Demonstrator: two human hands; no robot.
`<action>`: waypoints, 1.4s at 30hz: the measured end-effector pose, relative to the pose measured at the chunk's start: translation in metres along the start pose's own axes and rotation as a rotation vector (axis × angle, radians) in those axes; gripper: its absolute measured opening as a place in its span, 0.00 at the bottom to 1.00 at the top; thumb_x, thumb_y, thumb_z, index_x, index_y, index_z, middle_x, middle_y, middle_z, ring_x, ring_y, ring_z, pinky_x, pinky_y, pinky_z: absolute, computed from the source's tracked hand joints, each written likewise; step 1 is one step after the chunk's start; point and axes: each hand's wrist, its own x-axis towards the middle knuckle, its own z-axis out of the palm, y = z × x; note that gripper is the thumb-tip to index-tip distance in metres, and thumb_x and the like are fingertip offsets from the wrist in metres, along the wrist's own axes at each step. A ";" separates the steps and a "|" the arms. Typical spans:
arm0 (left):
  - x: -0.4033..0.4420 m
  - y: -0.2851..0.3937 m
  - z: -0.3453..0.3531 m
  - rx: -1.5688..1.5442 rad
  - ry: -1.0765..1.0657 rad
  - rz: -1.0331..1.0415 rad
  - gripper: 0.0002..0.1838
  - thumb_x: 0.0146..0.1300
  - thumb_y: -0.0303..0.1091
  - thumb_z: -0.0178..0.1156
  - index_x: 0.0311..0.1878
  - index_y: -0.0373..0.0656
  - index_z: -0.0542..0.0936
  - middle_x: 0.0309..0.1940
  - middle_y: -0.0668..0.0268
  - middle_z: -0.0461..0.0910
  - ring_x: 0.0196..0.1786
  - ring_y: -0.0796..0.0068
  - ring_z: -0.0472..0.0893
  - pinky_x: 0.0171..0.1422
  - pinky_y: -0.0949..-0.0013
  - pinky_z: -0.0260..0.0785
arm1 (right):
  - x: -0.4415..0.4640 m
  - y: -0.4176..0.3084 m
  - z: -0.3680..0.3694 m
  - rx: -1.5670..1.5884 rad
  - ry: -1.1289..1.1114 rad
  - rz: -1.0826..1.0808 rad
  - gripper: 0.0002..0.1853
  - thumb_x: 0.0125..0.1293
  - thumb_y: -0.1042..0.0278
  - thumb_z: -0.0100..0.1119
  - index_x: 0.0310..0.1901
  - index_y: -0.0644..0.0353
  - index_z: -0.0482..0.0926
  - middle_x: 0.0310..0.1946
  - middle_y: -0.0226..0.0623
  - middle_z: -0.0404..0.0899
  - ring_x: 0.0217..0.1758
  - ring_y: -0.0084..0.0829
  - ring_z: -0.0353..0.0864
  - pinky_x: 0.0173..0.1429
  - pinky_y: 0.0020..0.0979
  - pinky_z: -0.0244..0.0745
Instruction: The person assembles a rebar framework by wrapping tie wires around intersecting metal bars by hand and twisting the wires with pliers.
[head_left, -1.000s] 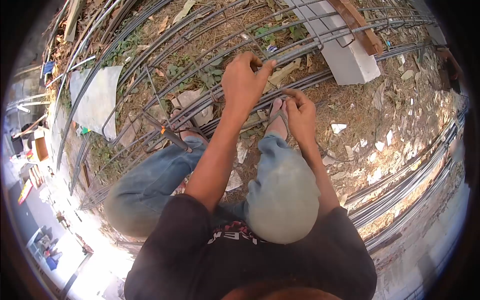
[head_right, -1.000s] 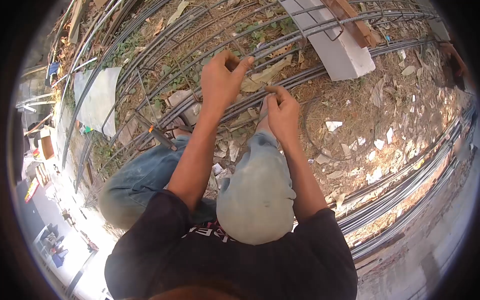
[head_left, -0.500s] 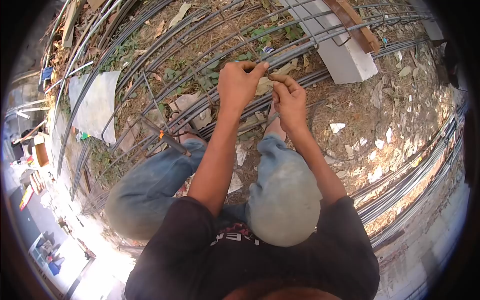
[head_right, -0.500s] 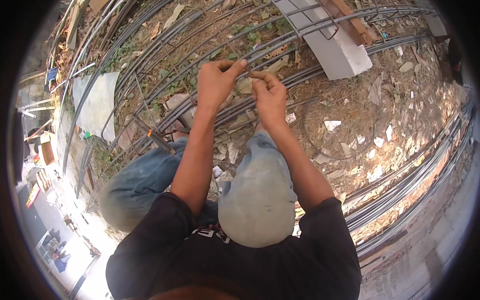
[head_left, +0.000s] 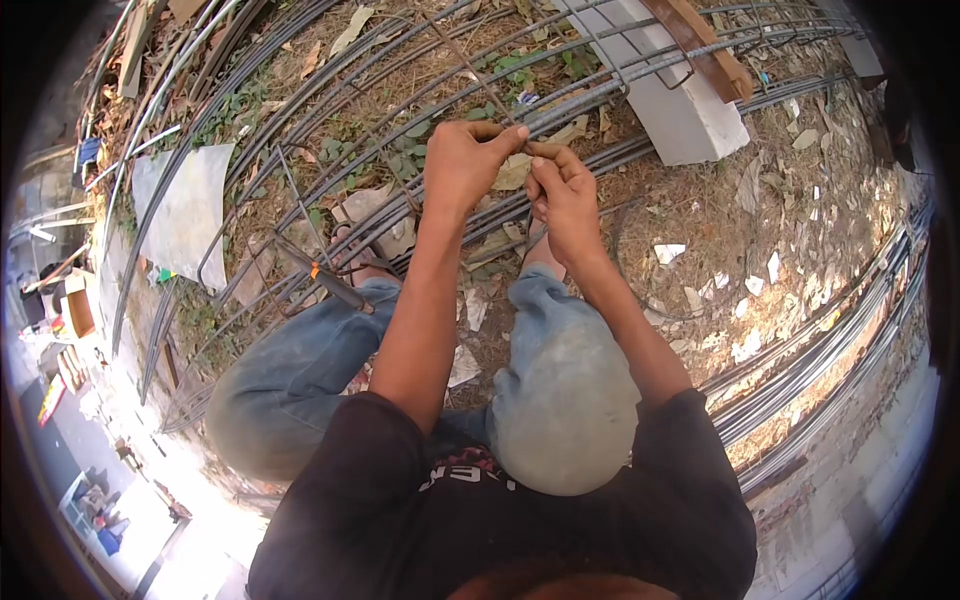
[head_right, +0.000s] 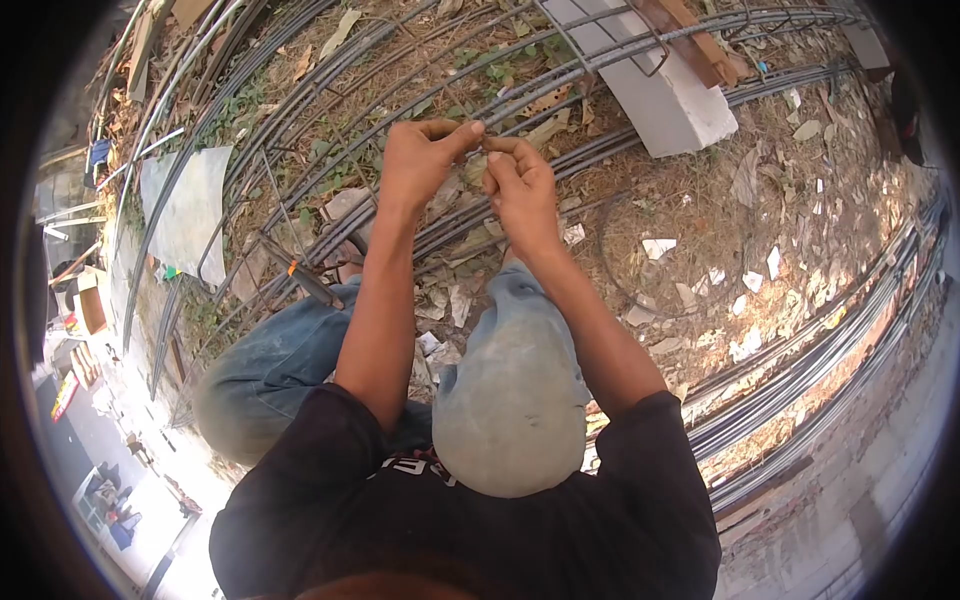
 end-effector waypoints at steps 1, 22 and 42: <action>0.000 -0.001 0.001 0.015 0.010 0.002 0.19 0.63 0.44 0.75 0.39 0.32 0.91 0.26 0.64 0.87 0.28 0.79 0.79 0.35 0.70 0.70 | -0.001 0.000 0.001 0.010 0.000 0.002 0.11 0.79 0.71 0.53 0.55 0.65 0.79 0.23 0.24 0.73 0.21 0.13 0.63 0.23 0.20 0.54; -0.008 -0.007 0.007 0.052 0.158 0.144 0.16 0.60 0.49 0.76 0.38 0.45 0.94 0.18 0.57 0.83 0.19 0.62 0.78 0.29 0.60 0.69 | 0.097 -0.128 0.014 -1.735 -0.667 -0.650 0.05 0.62 0.66 0.68 0.40 0.49 0.88 0.40 0.33 0.86 0.54 0.40 0.82 0.60 0.46 0.76; -0.016 -0.010 0.018 0.147 0.324 0.380 0.17 0.59 0.46 0.74 0.40 0.40 0.90 0.31 0.54 0.88 0.31 0.55 0.86 0.38 0.57 0.76 | 0.030 -0.043 -0.009 -1.321 0.201 -0.913 0.12 0.72 0.61 0.63 0.49 0.61 0.83 0.52 0.49 0.81 0.59 0.51 0.78 0.65 0.50 0.70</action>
